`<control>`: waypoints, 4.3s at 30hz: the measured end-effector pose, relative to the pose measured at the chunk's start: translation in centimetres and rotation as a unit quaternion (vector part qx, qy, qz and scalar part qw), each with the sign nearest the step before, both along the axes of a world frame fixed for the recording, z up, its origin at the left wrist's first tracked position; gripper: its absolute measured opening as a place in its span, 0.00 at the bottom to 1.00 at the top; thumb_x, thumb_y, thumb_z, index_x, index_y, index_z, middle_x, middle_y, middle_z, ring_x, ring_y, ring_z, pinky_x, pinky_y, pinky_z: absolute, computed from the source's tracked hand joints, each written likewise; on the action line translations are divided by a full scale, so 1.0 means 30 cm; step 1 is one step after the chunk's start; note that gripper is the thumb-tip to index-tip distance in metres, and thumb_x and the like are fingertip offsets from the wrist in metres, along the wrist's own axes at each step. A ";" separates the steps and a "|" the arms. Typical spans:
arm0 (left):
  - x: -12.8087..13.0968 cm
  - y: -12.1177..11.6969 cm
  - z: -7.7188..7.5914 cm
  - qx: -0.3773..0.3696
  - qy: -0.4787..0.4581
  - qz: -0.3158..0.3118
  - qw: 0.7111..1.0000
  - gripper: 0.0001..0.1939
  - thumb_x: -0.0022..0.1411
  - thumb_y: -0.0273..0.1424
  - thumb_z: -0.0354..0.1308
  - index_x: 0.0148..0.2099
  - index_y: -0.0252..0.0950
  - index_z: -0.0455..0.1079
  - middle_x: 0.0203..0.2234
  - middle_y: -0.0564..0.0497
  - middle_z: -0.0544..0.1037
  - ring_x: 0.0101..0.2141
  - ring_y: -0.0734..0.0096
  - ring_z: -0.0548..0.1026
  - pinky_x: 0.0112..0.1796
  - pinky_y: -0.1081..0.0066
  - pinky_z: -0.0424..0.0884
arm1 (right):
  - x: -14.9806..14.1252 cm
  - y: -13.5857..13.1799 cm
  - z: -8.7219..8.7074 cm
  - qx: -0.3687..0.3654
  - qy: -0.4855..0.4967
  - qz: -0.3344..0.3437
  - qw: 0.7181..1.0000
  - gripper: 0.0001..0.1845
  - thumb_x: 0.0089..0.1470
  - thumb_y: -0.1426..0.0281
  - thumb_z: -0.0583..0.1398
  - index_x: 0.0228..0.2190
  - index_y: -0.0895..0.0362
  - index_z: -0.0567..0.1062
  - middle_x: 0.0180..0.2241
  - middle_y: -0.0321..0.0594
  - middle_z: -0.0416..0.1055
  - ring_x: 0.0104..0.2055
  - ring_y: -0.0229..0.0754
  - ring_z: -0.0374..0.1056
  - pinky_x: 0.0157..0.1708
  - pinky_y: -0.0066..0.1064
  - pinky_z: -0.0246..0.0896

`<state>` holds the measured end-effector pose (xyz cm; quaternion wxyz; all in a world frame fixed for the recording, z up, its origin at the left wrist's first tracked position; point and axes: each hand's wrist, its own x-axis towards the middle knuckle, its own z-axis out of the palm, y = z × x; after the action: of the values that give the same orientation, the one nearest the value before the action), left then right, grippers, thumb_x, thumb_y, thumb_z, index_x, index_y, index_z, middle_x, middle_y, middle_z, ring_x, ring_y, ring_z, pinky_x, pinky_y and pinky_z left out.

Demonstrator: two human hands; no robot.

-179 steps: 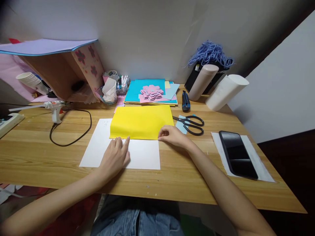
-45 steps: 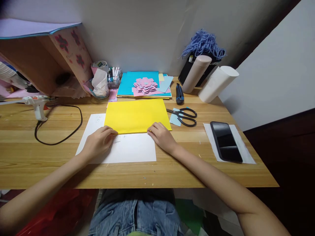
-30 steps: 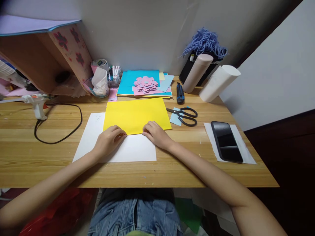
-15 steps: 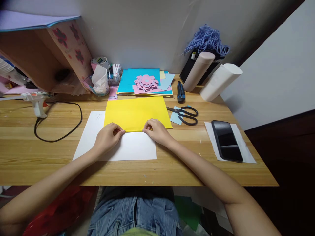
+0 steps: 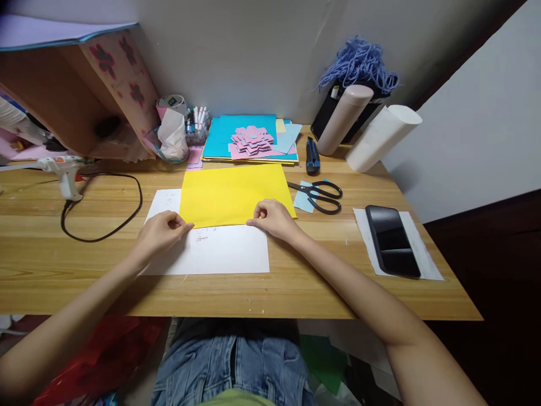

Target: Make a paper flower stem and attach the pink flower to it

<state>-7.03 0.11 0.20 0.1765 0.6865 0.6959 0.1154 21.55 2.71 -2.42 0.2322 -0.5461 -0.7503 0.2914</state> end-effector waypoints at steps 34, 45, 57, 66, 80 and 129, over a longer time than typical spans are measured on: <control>-0.018 0.021 0.026 0.107 0.223 -0.522 0.816 0.21 0.66 0.28 0.36 0.59 0.33 0.55 0.34 0.47 0.73 0.29 0.68 0.65 0.30 0.67 0.58 | -0.008 0.056 0.046 -0.129 -0.065 0.009 0.990 0.17 0.35 0.57 0.66 0.20 0.57 0.72 0.18 0.30 0.59 0.21 0.32 0.52 0.21 0.28 0.41; 0.069 0.058 0.031 0.099 0.184 -0.549 0.809 0.19 0.64 0.28 0.41 0.56 0.32 0.58 0.33 0.47 0.73 0.31 0.66 0.66 0.30 0.66 0.58 | -0.007 0.056 0.047 -0.124 -0.064 0.013 0.990 0.16 0.35 0.57 0.65 0.21 0.57 0.72 0.18 0.30 0.59 0.21 0.32 0.52 0.21 0.27 0.41; 0.202 0.089 0.019 0.093 0.145 -0.578 0.798 0.22 0.64 0.34 0.40 0.57 0.34 0.57 0.33 0.46 0.73 0.31 0.67 0.67 0.28 0.67 0.57 | 0.001 0.062 0.057 -0.128 -0.060 0.026 0.990 0.17 0.35 0.57 0.65 0.21 0.58 0.72 0.18 0.30 0.61 0.21 0.32 0.53 0.21 0.27 0.42; 0.209 0.086 0.014 0.084 0.141 -0.559 0.813 0.24 0.63 0.36 0.39 0.59 0.34 0.55 0.32 0.47 0.72 0.30 0.66 0.69 0.27 0.67 0.59 | 0.113 0.071 0.050 -0.140 -0.034 0.019 0.989 0.19 0.35 0.56 0.65 0.21 0.58 0.71 0.18 0.30 0.61 0.21 0.32 0.54 0.21 0.26 0.44; 0.207 0.089 0.010 0.091 0.149 -0.564 0.807 0.24 0.63 0.36 0.40 0.60 0.35 0.55 0.34 0.47 0.73 0.32 0.67 0.69 0.27 0.69 0.60 | 0.141 0.078 0.072 -0.142 -0.062 0.029 0.988 0.17 0.33 0.59 0.67 0.21 0.58 0.72 0.19 0.31 0.65 0.22 0.33 0.57 0.22 0.26 0.45; 0.340 0.025 -0.080 0.179 0.048 -0.291 0.938 0.11 0.65 0.29 0.42 0.35 0.33 0.64 0.29 0.45 0.70 0.30 0.66 0.65 0.30 0.67 0.61 | 0.185 -0.079 0.005 0.183 -0.107 0.066 0.975 0.08 0.57 0.72 0.51 0.31 0.57 0.70 0.32 0.44 0.69 0.36 0.44 0.63 0.37 0.34 0.57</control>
<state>3.17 0.86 -2.20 0.0430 0.8842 0.4409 0.1483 27.09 0.35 -2.27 0.2273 -0.4712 -0.8459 0.1038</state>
